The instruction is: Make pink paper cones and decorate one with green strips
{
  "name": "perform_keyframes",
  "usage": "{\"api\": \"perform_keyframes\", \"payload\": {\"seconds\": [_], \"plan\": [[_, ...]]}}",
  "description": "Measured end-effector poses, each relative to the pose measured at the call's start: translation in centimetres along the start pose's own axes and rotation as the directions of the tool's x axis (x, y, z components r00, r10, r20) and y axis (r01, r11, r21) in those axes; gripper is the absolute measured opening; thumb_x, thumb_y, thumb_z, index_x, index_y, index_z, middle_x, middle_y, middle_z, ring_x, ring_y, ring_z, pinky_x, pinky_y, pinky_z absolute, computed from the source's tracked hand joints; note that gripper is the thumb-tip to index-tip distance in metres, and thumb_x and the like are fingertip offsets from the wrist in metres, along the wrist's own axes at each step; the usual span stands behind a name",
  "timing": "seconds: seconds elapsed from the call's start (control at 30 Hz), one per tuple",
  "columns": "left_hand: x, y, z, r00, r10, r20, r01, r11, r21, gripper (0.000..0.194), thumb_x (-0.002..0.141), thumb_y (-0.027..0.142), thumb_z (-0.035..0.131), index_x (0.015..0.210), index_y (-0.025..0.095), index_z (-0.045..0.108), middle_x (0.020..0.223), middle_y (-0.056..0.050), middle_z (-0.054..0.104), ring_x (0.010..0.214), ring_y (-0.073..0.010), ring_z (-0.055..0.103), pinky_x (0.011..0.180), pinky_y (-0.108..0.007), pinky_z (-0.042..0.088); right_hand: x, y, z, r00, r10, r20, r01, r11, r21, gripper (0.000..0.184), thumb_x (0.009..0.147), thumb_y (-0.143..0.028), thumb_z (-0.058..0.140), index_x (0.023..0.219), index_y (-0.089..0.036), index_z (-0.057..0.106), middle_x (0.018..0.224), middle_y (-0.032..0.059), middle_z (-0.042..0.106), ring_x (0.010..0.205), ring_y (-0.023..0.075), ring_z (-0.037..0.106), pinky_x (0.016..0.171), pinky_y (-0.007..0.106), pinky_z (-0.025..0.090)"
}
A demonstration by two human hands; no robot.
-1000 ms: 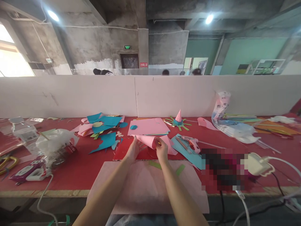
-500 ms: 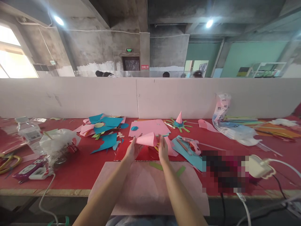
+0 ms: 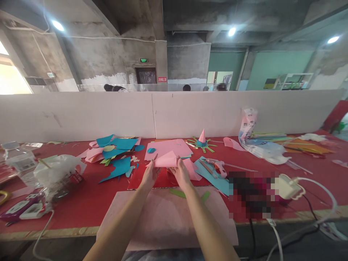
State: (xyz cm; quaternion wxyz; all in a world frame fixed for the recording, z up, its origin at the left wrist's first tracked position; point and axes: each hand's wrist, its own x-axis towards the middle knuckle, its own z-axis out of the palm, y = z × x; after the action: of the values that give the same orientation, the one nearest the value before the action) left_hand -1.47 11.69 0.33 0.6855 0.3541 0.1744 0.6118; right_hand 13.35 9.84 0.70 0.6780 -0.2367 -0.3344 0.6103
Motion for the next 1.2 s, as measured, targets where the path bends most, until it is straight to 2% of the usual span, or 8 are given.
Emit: {"api": "perform_keyframes", "payload": {"seconds": [0.17,0.53,0.6,0.7,0.83,0.93,1.03,1.2], "plan": [[-0.1,0.4,0.1,0.999,-0.005,-0.053,0.007,0.999,0.038,0.045,0.081,0.039,0.054,0.122,0.022,0.051,0.125,-0.008,0.053,0.115,-0.0216,0.049,0.099,-0.035,0.039,0.0,0.1,-0.2,0.988,-0.117,-0.104,0.090,0.968,-0.235,0.076,0.067,-0.043,0.064,0.134,-0.033,0.027,0.112,0.0051,0.056,0.102,0.0207,0.057,0.072,0.034,0.053],[-0.3,-0.2,0.8,0.988,-0.026,-0.151,0.041,0.995,0.092,0.039,0.066,0.025,0.072,0.101,0.010,0.062,0.114,-0.013,0.060,0.111,-0.0279,0.052,0.095,-0.041,0.044,-0.4,-0.2,0.2,0.966,-0.235,-0.107,0.159,0.869,-0.469,0.060,0.075,-0.042,0.054,0.129,-0.024,0.039,0.099,0.0059,0.061,0.087,0.0208,0.060,0.070,0.037,0.052],[-0.2,-0.1,0.5,0.985,-0.029,-0.171,0.042,0.996,0.073,0.038,0.067,0.025,0.071,0.101,0.011,0.062,0.115,-0.012,0.060,0.110,-0.0271,0.053,0.094,-0.040,0.045,-0.3,-0.3,0.0,0.930,-0.350,-0.109,0.221,0.774,-0.593,0.049,0.078,-0.043,0.048,0.120,-0.018,0.049,0.098,0.0086,0.062,0.088,0.0217,0.059,0.072,0.036,0.050],[0.1,0.1,0.0,0.971,-0.012,-0.240,0.017,1.000,0.016,0.034,0.069,0.023,0.070,0.101,0.013,0.062,0.117,-0.011,0.059,0.110,-0.0247,0.053,0.093,-0.036,0.047,-0.5,-1.4,-0.6,0.793,-0.597,-0.121,0.266,0.518,-0.813,0.039,0.081,-0.044,0.043,0.102,-0.014,0.058,0.098,0.0115,0.061,0.090,0.0213,0.056,0.078,0.034,0.045],[0.5,0.1,-0.8,0.945,0.008,-0.328,-0.029,0.998,-0.058,0.026,0.073,0.021,0.066,0.097,0.014,0.062,0.117,-0.010,0.059,0.108,-0.0216,0.055,0.092,-0.032,0.047,-0.4,-3.7,-2.9,0.657,-0.752,-0.057,0.126,0.185,-0.975,0.035,0.077,-0.039,0.046,0.102,-0.016,0.055,0.102,0.0134,0.058,0.098,0.0243,0.050,0.086,0.038,0.038],[0.7,0.0,-1.0,0.942,-0.006,-0.335,-0.022,0.997,-0.079,0.025,0.074,0.020,0.065,0.098,0.014,0.061,0.115,-0.010,0.061,0.106,-0.0205,0.057,0.091,-0.030,0.048,0.5,-4.8,-5.5,0.790,-0.611,-0.056,-0.059,0.016,-0.998,0.043,0.067,-0.031,0.057,0.107,-0.014,0.054,0.100,0.0152,0.059,0.095,0.0273,0.052,0.083,0.039,0.038],[0.6,-0.2,-0.8,0.949,-0.028,-0.314,0.007,0.998,-0.068,0.026,0.073,0.020,0.066,0.098,0.014,0.061,0.112,-0.010,0.062,0.103,-0.0207,0.058,0.091,-0.032,0.048,1.7,-4.7,-7.7,0.887,-0.454,-0.087,-0.079,0.036,-0.996,0.053,0.059,-0.022,0.062,0.110,-0.013,0.053,0.086,0.0131,0.063,0.082,0.0257,0.057,0.074,0.036,0.040],[0.4,-0.1,-0.5,0.963,-0.029,-0.268,0.018,0.999,-0.044,0.030,0.071,0.022,0.068,0.099,0.014,0.061,0.113,-0.010,0.062,0.103,-0.0216,0.058,0.095,-0.034,0.046,2.9,-3.4,-8.6,0.831,-0.554,-0.053,-0.038,0.039,-0.999,0.055,0.054,-0.023,0.064,0.108,-0.015,0.054,0.089,0.0131,0.062,0.087,0.0282,0.057,0.072,0.037,0.041]]}}
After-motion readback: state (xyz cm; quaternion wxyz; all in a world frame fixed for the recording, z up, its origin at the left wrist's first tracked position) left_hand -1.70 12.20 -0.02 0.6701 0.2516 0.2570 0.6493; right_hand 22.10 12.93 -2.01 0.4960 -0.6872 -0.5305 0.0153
